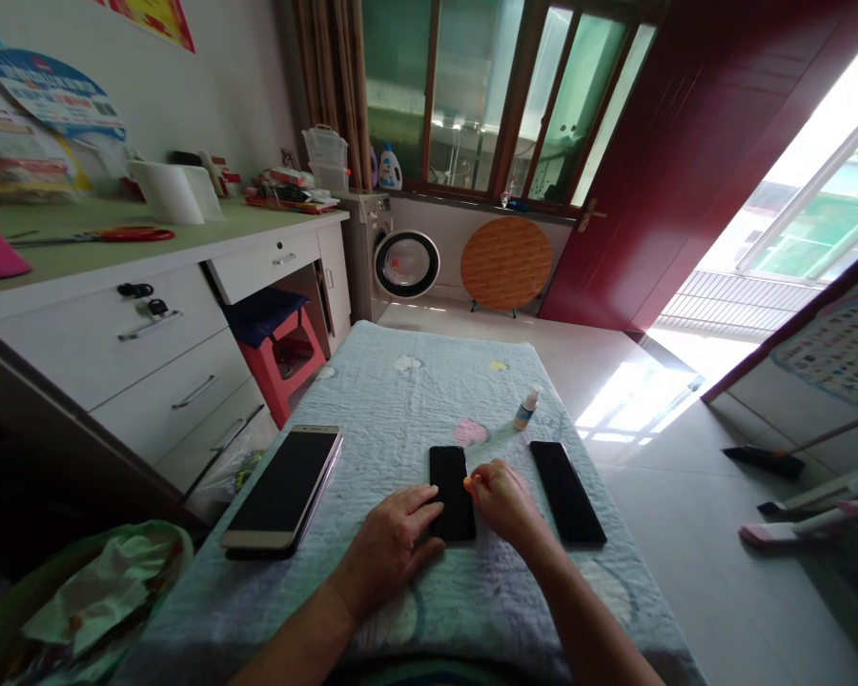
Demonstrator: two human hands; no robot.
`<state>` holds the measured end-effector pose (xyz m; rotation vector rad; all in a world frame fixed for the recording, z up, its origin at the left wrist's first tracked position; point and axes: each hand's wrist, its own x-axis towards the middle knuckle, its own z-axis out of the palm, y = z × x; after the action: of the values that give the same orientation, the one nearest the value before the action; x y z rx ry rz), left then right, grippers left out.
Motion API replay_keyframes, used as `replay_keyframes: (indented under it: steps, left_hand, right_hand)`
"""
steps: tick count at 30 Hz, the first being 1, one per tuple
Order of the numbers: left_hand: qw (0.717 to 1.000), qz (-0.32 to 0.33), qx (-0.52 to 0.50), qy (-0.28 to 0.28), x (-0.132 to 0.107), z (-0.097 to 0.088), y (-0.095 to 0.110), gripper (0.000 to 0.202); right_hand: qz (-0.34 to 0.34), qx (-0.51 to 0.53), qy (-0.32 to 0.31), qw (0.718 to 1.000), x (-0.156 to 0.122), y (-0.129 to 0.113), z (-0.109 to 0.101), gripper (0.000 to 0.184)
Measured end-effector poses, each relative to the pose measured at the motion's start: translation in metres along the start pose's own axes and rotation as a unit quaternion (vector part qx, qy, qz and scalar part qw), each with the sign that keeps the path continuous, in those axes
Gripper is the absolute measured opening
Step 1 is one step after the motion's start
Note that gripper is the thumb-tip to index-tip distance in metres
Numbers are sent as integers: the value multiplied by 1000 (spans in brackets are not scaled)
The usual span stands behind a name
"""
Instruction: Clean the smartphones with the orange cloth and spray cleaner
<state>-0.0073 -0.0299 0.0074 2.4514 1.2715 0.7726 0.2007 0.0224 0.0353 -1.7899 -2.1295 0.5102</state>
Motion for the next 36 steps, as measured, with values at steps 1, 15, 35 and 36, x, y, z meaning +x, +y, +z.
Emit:
replay_keyframes:
  steps: [1, 15, 35, 36]
  left_hand:
    - [1000, -1, 2, -2, 0, 0, 0, 39]
    - [1000, -5, 13, 5, -1, 0, 3, 36]
    - [997, 17, 49, 49, -4, 0, -1, 47]
    - [997, 18, 48, 50, -4, 0, -1, 49]
  right_hand:
    - [1, 10, -4, 1000, -5, 0, -1, 25]
    - [-41, 79, -130, 988, -58, -4, -24, 20]
    - [126, 584, -45, 801, -35, -7, 0, 35]
    - [128, 608, -43, 782, -36, -9, 0, 36]
